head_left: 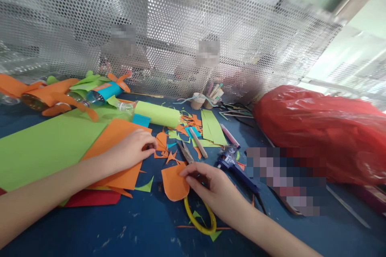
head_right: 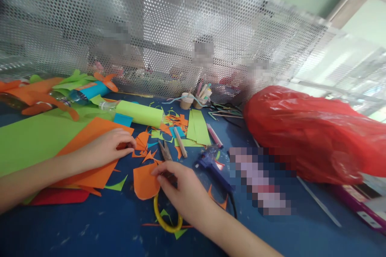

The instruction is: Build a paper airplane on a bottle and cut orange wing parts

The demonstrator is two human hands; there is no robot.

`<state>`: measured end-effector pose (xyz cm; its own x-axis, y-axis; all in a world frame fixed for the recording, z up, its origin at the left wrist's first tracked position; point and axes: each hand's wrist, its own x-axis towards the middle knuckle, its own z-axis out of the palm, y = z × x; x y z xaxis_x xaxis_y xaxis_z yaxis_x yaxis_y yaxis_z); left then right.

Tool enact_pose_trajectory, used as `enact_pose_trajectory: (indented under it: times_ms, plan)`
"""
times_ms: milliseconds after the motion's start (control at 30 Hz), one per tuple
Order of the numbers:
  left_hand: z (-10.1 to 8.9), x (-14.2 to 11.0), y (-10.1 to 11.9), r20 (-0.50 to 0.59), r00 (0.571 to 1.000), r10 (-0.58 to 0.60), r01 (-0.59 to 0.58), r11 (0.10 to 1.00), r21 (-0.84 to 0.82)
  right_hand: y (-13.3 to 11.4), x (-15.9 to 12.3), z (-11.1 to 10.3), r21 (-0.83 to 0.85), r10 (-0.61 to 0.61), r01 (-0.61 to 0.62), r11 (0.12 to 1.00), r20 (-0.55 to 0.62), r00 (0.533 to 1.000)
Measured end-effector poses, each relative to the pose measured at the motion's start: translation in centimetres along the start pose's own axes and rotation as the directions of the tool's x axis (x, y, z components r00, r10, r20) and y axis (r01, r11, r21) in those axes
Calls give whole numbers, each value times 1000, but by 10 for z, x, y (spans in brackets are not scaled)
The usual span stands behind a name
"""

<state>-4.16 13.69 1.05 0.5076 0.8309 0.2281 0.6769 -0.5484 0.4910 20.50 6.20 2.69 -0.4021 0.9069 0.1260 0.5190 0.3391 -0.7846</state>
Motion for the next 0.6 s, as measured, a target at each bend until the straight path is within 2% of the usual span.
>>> enact_pose_trajectory:
  times_ms: [233,400,500,600]
  plan:
    - [0,0,-1,31,997,74,-73,997,-14,0,-1,2,5,5,-5,1000,-3,1000]
    - [-4,-2,6,60,996,62,-60,997,-39,0,-1,1,25,-3,3,1000,-19,1000]
    - [-8,-6,14,135,991,24,-16,998,-64,0,-1,1,10,-18,19,1000,-8,1000]
    - [-13,-11,23,254,967,-24,53,993,-107,0,-2,3,-11,-24,24,1000,2,1000]
